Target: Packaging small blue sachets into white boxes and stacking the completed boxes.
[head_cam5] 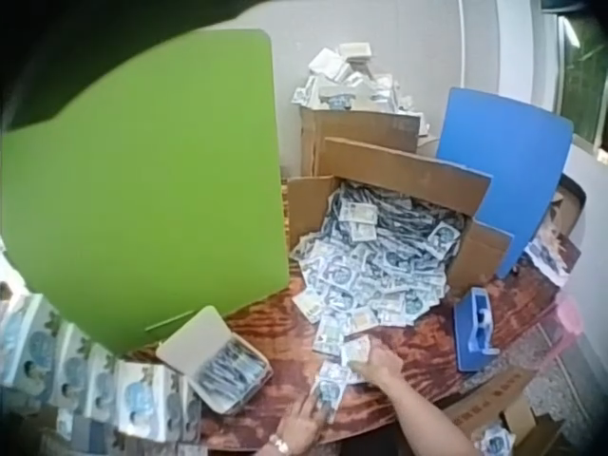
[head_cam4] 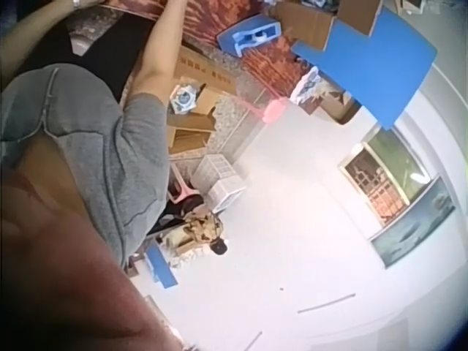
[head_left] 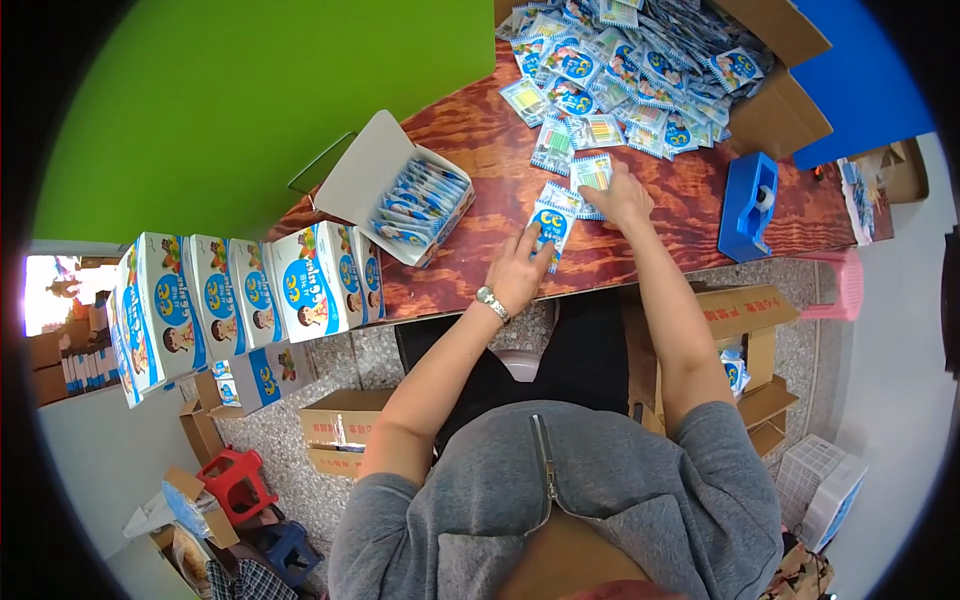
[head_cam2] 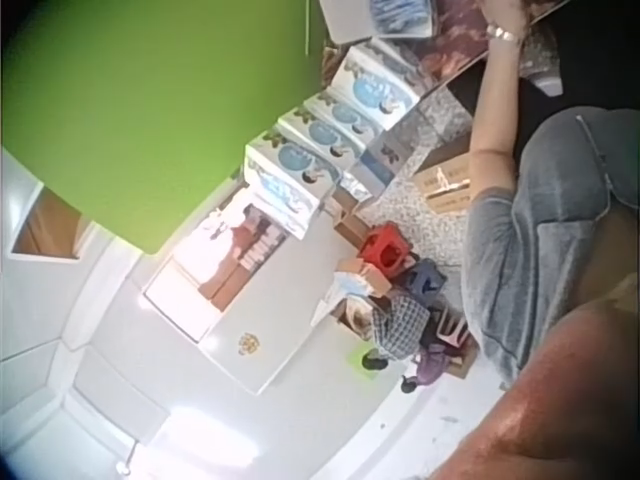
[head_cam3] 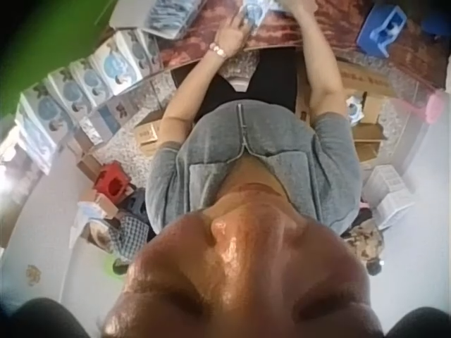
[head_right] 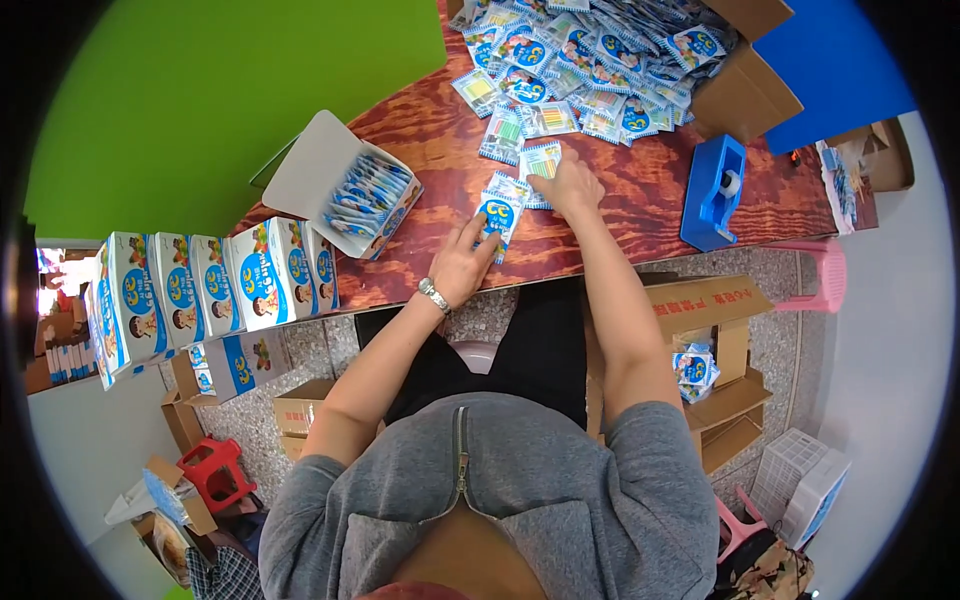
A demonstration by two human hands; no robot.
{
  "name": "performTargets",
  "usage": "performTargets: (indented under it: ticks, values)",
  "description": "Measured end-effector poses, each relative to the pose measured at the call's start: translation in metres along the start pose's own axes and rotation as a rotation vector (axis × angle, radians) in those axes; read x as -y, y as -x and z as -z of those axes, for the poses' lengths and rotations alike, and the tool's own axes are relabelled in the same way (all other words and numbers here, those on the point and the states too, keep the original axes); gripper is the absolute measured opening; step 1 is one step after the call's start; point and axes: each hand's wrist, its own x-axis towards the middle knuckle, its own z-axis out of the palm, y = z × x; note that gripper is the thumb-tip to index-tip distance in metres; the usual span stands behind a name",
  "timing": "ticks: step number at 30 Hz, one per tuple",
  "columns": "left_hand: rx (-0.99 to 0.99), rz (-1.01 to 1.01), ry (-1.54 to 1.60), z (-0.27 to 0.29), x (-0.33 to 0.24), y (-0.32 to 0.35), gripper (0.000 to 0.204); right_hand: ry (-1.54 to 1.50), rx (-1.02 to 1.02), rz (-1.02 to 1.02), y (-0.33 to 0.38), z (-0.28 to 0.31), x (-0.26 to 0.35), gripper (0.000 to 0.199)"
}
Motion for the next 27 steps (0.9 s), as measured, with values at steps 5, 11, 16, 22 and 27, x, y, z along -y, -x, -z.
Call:
performTargets:
  ticks: [5,11,16,22,27]
  values:
    - [0.027,-0.072,0.184,0.003,0.001,0.004,0.039,-0.062,0.036,0.141,0.001,0.010,0.008,0.083]
    - [-0.005,-0.169,0.233,0.011,0.004,0.006,0.022,-0.019,0.361,0.987,-0.010,0.059,0.023,0.076]
    - [-0.283,-0.078,0.176,0.027,0.019,0.023,0.015,0.189,0.730,1.152,0.032,0.042,0.047,0.054]
    - [-0.351,0.087,0.203,0.037,0.016,0.041,0.018,0.491,0.109,1.373,0.069,0.018,0.035,0.029]
    - [-0.335,0.064,0.198,0.033,0.012,0.039,0.020,0.758,0.280,1.334,0.034,0.027,0.040,0.022]
